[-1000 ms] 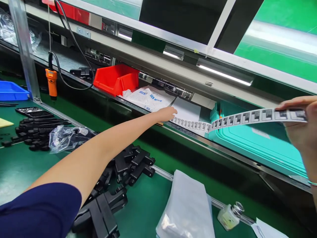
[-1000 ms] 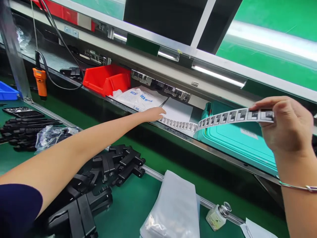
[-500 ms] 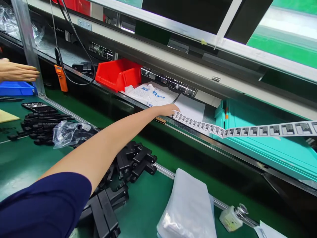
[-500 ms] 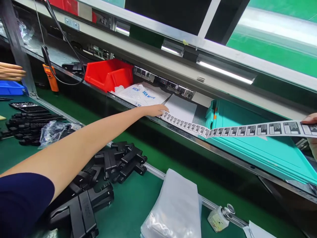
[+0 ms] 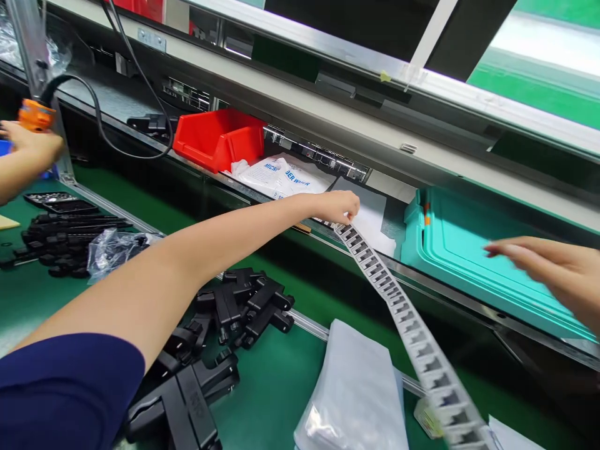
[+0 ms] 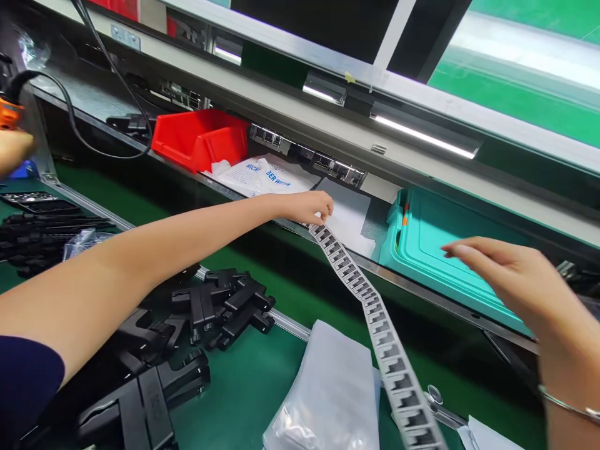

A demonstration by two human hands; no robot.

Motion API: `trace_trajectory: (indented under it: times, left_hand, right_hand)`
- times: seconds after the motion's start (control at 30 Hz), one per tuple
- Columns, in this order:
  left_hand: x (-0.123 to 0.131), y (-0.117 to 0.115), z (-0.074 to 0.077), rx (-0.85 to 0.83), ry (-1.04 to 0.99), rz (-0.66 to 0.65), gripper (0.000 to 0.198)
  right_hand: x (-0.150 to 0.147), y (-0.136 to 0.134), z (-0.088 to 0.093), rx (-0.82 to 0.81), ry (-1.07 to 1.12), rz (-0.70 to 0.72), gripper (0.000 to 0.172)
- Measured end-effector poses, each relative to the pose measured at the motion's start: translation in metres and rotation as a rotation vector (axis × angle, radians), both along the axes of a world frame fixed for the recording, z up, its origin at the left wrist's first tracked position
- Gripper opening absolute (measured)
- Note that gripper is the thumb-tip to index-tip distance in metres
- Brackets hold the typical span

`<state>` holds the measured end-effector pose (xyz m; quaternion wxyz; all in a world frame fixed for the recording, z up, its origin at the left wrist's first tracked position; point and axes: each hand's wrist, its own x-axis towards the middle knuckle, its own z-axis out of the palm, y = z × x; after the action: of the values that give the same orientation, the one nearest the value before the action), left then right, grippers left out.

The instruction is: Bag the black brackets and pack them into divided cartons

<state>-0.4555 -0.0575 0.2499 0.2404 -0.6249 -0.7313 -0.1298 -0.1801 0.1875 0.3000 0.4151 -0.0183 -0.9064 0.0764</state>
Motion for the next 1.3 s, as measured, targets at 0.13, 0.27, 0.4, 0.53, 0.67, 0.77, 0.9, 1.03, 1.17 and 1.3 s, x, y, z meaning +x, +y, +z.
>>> trace_trajectory:
  times: [0.13, 0.27, 0.4, 0.53, 0.67, 0.77, 0.9, 1.03, 1.17, 1.3]
  left_hand:
    - [0.045, 0.021, 0.019, -0.066, 0.14, 0.09, 0.015]
    - [0.065, 0.018, 0.03, -0.124, 0.057, 0.146, 0.016]
    - [0.063, 0.003, 0.034, -0.123, 0.003, 0.037, 0.018]
    - [0.062, 0.001, 0.033, -0.118, -0.025, -0.022, 0.016]
    - [0.064, 0.006, 0.027, -0.028, -0.137, -0.066, 0.013]
    - [0.062, 0.007, 0.021, 0.075, -0.326, -0.139, 0.012]
    - [0.053, 0.01, 0.015, 0.239, -0.523, -0.174, 0.014]
    - [0.038, 0.018, 0.012, 0.391, -0.58, -0.082, 0.014]
    - [0.017, 0.018, 0.009, 0.522, -0.617, 0.061, 0.017]
    - [0.013, 0.005, 0.006, 0.454, -0.52, 0.272, 0.02]
  right_hand:
    - [-0.076, -0.066, -0.039, 0.004, -0.309, 0.113, 0.036]
    - [-0.122, -0.095, -0.067, 0.007, -0.27, 0.136, 0.024]
    - [-0.122, -0.089, -0.067, 0.025, -0.25, 0.184, 0.029]
    - [-0.116, -0.088, -0.06, 0.104, -0.184, 0.148, 0.027]
    - [-0.117, -0.09, -0.06, 0.296, -0.139, 0.094, 0.027]
    - [-0.119, -0.086, -0.063, 0.393, -0.031, 0.107, 0.03]
    - [-0.121, -0.08, -0.069, 0.339, 0.149, 0.116, 0.028]
    - [-0.119, -0.077, -0.07, 0.268, 0.25, 0.087, 0.029]
    - [-0.106, -0.074, -0.068, 0.137, 0.283, 0.085, 0.028]
    - [-0.085, -0.07, -0.063, -0.102, 0.31, 0.152, 0.026]
